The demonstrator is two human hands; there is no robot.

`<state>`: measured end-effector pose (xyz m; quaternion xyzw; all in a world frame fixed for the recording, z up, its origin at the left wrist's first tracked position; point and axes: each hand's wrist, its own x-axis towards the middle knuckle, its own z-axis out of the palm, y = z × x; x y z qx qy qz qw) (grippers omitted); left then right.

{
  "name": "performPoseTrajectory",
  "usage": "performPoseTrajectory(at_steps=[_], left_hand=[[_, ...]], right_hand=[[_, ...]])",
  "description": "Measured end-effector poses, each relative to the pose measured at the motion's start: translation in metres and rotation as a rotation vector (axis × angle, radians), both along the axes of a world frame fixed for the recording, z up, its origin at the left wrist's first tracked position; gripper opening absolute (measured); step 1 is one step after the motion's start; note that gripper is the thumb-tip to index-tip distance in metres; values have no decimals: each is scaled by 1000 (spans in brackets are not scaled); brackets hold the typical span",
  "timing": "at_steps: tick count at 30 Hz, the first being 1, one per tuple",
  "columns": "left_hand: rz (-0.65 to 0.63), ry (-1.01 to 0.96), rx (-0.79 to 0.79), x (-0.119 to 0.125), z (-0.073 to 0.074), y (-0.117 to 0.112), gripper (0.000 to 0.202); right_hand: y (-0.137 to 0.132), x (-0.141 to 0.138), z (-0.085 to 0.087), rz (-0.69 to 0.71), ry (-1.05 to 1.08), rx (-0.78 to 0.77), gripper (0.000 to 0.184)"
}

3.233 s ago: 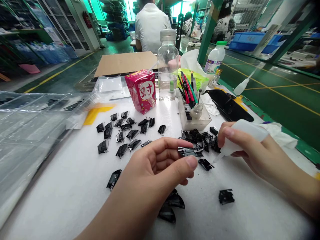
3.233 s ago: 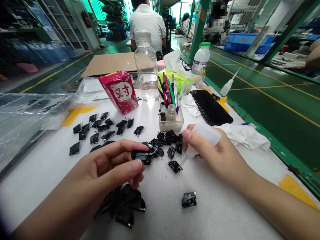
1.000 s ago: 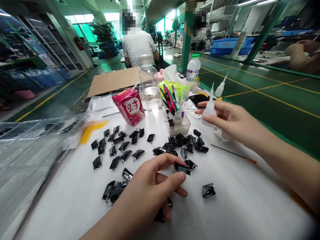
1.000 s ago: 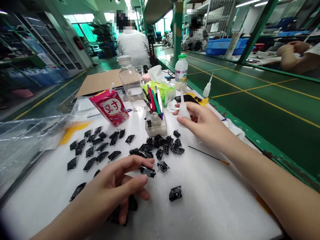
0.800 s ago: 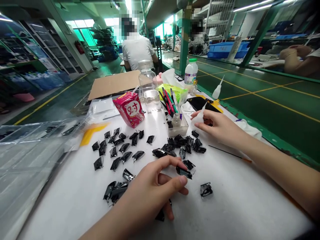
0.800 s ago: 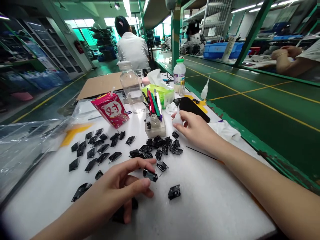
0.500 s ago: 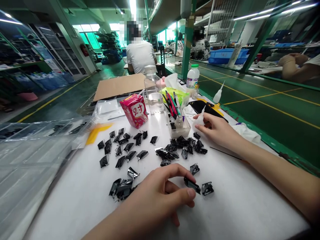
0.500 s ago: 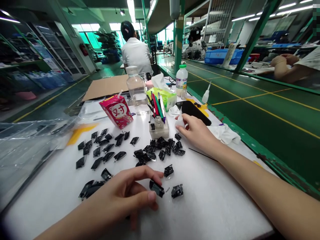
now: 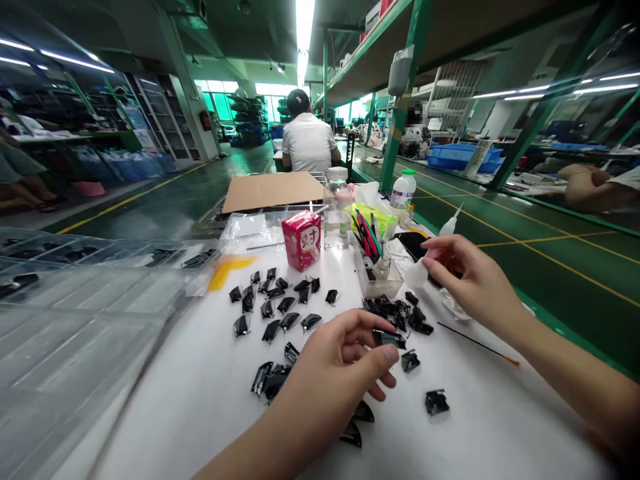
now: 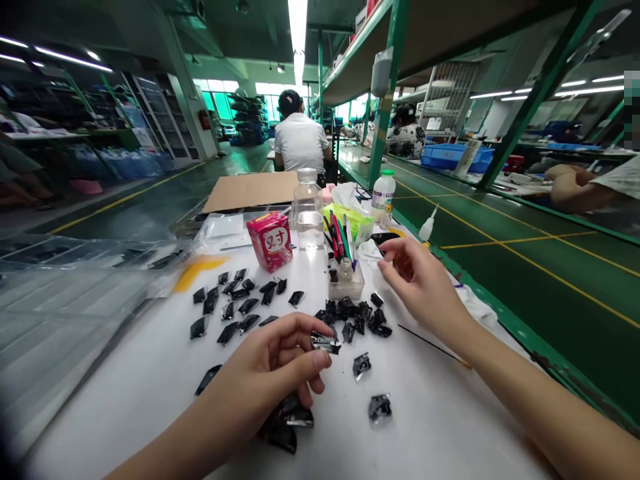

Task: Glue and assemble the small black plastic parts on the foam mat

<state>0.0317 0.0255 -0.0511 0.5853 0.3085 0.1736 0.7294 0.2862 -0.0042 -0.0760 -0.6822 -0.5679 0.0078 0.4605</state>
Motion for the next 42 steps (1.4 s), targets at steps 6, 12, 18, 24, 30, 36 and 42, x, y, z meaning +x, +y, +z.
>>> performPoseTrajectory(at_steps=[6,12,18,24,30,36,42], left_hand=[[53,4,49,-2,7,-4,20],[39,36,75,-3,5,-3,21],[9,117,94,-2,-3,-2,23],[-1,154,70,0,2,-1,22],[-3,136,53,0,3,-3,22],[32,104,6,1,0,-3,19],[65,86,11,1,-2,-2,20]], right_hand=[[27,-28,20,256,123,-134,25],[16,-25,38,194,272,193,18],[5,-19,34,163,391,369,20],[9,-21,22,170,407,339,22],[3,-20,23,136,404,430,21],[-13,-34,35,174,571,413,19],[-25,-52,37,280,758,221,19]])
